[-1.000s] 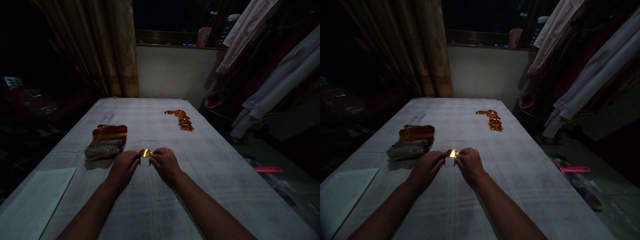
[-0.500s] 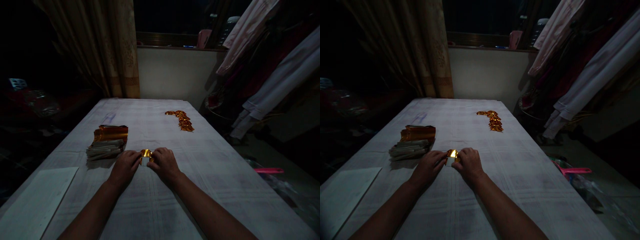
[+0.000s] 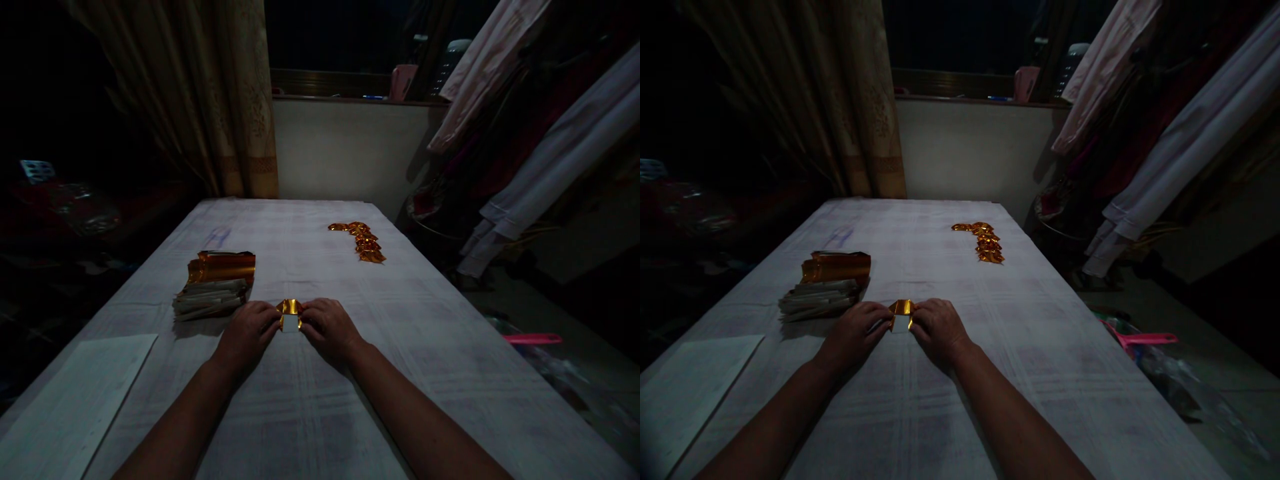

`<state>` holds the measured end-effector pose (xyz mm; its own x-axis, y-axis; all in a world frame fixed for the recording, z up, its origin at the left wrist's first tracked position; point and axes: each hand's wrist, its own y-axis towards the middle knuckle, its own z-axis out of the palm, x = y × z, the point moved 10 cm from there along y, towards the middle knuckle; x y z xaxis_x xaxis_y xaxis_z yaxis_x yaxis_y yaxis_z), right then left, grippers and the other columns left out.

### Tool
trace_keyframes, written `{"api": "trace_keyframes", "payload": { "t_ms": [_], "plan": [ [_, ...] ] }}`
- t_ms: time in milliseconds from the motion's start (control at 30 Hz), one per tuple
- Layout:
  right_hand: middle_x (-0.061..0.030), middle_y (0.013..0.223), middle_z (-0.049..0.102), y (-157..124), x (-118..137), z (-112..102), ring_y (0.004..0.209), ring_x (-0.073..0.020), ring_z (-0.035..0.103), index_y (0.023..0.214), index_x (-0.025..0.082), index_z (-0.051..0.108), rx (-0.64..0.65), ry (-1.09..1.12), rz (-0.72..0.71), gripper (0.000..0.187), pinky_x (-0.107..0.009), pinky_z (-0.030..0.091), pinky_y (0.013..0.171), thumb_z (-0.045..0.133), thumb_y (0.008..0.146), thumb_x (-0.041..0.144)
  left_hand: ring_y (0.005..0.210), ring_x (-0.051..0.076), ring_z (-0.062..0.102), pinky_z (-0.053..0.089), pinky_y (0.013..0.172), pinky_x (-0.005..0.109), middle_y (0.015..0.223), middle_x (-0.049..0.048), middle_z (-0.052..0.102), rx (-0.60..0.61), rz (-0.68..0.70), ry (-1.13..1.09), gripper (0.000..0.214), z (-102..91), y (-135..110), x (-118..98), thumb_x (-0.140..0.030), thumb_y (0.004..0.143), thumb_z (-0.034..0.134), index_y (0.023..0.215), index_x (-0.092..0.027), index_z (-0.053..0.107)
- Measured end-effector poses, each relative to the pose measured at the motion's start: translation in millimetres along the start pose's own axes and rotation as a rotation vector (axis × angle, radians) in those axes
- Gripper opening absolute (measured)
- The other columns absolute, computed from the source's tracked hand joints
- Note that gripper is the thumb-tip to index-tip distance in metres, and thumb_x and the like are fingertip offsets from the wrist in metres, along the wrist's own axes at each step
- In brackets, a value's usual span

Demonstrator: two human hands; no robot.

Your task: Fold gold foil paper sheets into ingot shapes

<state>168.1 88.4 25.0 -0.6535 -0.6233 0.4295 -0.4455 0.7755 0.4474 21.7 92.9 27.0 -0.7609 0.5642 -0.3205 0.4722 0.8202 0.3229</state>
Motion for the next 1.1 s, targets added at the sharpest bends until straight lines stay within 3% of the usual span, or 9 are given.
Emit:
{"api": "trace_keyframes", "payload": {
  "t_ms": [133, 300, 567, 700, 900, 1100],
  "plan": [
    [-0.0042, 0.118, 0.075, 1, 5, 3, 0.104, -0.0207, 0.068, 0.102, 0.026, 0.074, 0.081, -0.058, -0.116, 0.016, -0.035, 0.046, 0.09, 0.068, 0.089, 0.019, 0.1, 0.023, 0.067, 0.051, 0.087, 0.037, 0.111, 0.0059, 0.074, 0.064, 0.117, 0.064, 0.021, 1.4, -1, -2, -0.025, 0.094, 0.063, 0.113, -0.025, 0.073],
    [-0.002, 0.115, 0.076, 7, 11, 6, 0.091, -0.0184, 0.069, 0.106, 0.029, 0.076, 0.154, -0.188, -0.202, 0.015, -0.032, 0.047, 0.08, 0.065, 0.095, 0.028, 0.092, 0.022, 0.069, 0.051, 0.081, 0.036, 0.104, 0.0054, 0.075, 0.037, 0.166, 0.157, 0.016, 1.6, 1, -6, -0.024, 0.093, 0.067, 0.107, -0.025, 0.075],
    [-0.0043, 0.117, 0.075, 6, 11, 15, 0.096, -0.0213, 0.068, 0.113, 0.026, 0.073, 0.224, -0.316, -0.193, 0.019, -0.036, 0.044, 0.082, 0.066, 0.096, 0.03, 0.088, 0.02, 0.068, 0.05, 0.078, 0.033, 0.097, 0.0059, 0.075, -0.046, 0.159, 0.215, 0.012, 3.3, 0, -10, -0.026, 0.096, 0.062, 0.101, -0.022, 0.072],
    [-0.0067, 0.127, 0.071, 3, 14, 12, 0.106, -0.0257, 0.065, 0.114, 0.024, 0.071, 0.248, -0.267, -0.162, 0.029, -0.039, 0.045, 0.088, 0.074, 0.087, 0.036, 0.086, 0.02, 0.068, 0.05, 0.08, 0.032, 0.094, 0.0053, 0.074, -0.046, 0.153, 0.219, 0.012, 0.9, 0, -13, -0.024, 0.098, 0.058, 0.097, -0.021, 0.07],
    [-0.0082, 0.125, 0.071, 2, 13, 7, 0.107, -0.0262, 0.065, 0.106, 0.022, 0.071, 0.173, -0.182, -0.103, 0.023, -0.041, 0.045, 0.089, 0.074, 0.084, 0.03, 0.089, 0.021, 0.068, 0.051, 0.082, 0.034, 0.096, 0.0059, 0.074, -0.044, 0.143, 0.206, 0.013, -0.7, 0, -14, -0.019, 0.097, 0.057, 0.1, -0.021, 0.07],
    [-0.0063, 0.117, 0.075, 3, 8, 8, 0.102, -0.0237, 0.068, 0.103, 0.023, 0.072, 0.079, -0.157, -0.097, 0.015, -0.039, 0.045, 0.087, 0.065, 0.09, 0.021, 0.089, 0.022, 0.069, 0.05, 0.082, 0.035, 0.098, 0.0052, 0.076, -0.063, 0.117, 0.166, 0.014, -2.5, -1, -10, -0.02, 0.096, 0.058, 0.101, -0.022, 0.071]
  ]
}}
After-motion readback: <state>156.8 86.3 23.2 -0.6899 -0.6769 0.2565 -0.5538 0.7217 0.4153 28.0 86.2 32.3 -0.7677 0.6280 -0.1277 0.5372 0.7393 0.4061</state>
